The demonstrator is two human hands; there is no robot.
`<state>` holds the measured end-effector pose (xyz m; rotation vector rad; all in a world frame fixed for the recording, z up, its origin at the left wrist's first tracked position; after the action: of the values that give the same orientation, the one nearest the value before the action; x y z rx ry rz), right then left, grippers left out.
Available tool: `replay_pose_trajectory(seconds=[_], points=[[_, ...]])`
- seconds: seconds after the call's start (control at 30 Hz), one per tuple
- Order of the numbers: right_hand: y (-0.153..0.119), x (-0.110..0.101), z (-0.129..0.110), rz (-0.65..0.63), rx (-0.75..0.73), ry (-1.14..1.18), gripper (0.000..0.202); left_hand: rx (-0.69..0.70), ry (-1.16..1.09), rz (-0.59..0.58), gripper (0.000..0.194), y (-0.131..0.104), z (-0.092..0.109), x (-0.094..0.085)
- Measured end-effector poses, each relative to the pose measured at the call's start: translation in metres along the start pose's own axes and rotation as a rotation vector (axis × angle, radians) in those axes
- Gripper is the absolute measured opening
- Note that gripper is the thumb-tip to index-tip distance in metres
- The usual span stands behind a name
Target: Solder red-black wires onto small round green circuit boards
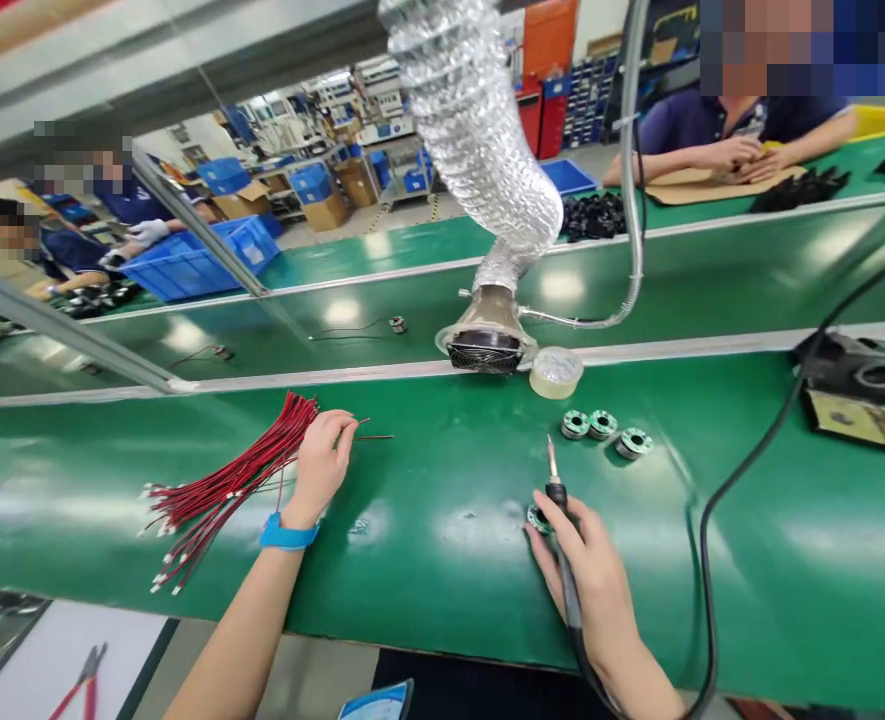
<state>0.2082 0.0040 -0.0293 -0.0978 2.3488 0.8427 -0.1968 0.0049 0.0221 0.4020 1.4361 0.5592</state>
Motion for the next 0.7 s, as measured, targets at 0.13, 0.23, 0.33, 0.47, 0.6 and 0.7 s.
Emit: replay_pose_trajectory(seconds=[0.13,0.23,0.33,0.47,0.6,0.7], points=[[0.002,-0.001,-0.007,-0.011,0.035,0.083,0.04,0.061,-0.131,0.033,0.021,0.004,0.044,-0.011],[0.006,-0.002,-0.014,-0.034,0.049,0.196,0.044,0.154,-0.237,-0.007,0.016,0.002,0.088,-0.014],[0.008,-0.004,-0.017,-0.055,0.1,0.294,0.046,0.258,-0.355,-0.127,0.015,-0.006,0.131,-0.01],[0.007,-0.005,-0.017,-0.05,0.183,0.339,0.048,0.315,-0.53,-0.293,0.017,-0.015,0.174,-0.005],[0.009,-0.004,-0.017,-0.058,0.202,0.405,0.047,0.185,-0.71,-0.438,0.014,-0.014,0.199,-0.002],[0.016,-0.002,-0.016,-0.097,0.185,0.505,0.049,0.069,-0.815,-0.571,0.012,-0.012,0.21,0.002]])
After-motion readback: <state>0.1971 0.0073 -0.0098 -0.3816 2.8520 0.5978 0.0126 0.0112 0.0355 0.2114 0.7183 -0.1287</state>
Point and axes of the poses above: each hand's wrist, its own y-axis towards the middle knuckle, its own x-axis out of the palm, z = x × y, the point moved 2 cm from there along y, towards the middle knuckle, and after that the axes turned 9 degrees about y, right-handed, at the moved point
